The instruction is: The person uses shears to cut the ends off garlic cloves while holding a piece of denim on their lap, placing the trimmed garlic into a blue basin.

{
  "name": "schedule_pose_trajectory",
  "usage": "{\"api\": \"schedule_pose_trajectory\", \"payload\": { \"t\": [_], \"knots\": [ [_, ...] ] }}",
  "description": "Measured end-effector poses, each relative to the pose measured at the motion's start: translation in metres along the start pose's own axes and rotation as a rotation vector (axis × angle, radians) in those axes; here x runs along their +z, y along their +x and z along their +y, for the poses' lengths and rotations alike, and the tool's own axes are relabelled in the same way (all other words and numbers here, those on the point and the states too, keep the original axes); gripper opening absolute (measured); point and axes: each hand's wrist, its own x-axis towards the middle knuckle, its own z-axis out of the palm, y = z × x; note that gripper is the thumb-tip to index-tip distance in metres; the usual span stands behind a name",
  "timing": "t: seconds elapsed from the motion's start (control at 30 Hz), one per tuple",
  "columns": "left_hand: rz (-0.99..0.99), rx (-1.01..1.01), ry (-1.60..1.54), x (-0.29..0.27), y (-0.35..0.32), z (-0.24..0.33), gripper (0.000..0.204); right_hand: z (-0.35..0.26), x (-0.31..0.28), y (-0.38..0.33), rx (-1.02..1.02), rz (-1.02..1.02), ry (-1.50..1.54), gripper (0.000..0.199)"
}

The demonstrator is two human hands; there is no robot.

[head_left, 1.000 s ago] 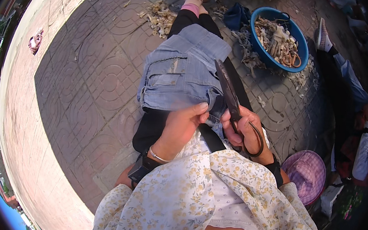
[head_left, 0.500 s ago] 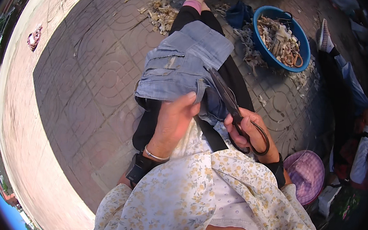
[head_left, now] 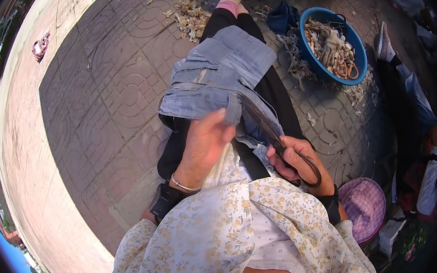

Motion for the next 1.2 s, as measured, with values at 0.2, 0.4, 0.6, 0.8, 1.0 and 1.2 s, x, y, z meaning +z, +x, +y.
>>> {"api": "schedule_pose_trajectory", "payload": {
  "t": [0.2, 0.4, 0.6, 0.8, 1.0, 1.2],
  "knots": [
    [0.044, 0.049, 0.127, 0.004, -0.004, 0.001, 0.013, -0.003, -0.004, -0.009, 0.039, -0.037, -0.021, 0.032],
    [0.098, 0.017, 0.229, 0.012, -0.007, 0.001, 0.015, -0.004, -0.002, -0.008, 0.086, -0.016, -0.038, 0.033],
    [0.13, 0.074, 0.164, 0.016, -0.007, -0.002, 0.016, -0.001, 0.001, -0.006, 0.045, -0.057, -0.023, 0.033],
    [0.113, 0.058, 0.198, 0.017, -0.006, 0.0, 0.017, 0.001, -0.008, -0.016, 0.078, 0.01, -0.074, 0.033],
    [0.11, 0.033, 0.228, 0.009, -0.005, 0.0, 0.017, 0.003, -0.006, -0.015, 0.069, 0.043, -0.131, 0.034],
    [0.105, 0.072, 0.15, 0.014, -0.005, 0.0, 0.017, 0.0, 0.002, -0.014, -0.001, 0.146, -0.301, 0.038]
  ]
}}
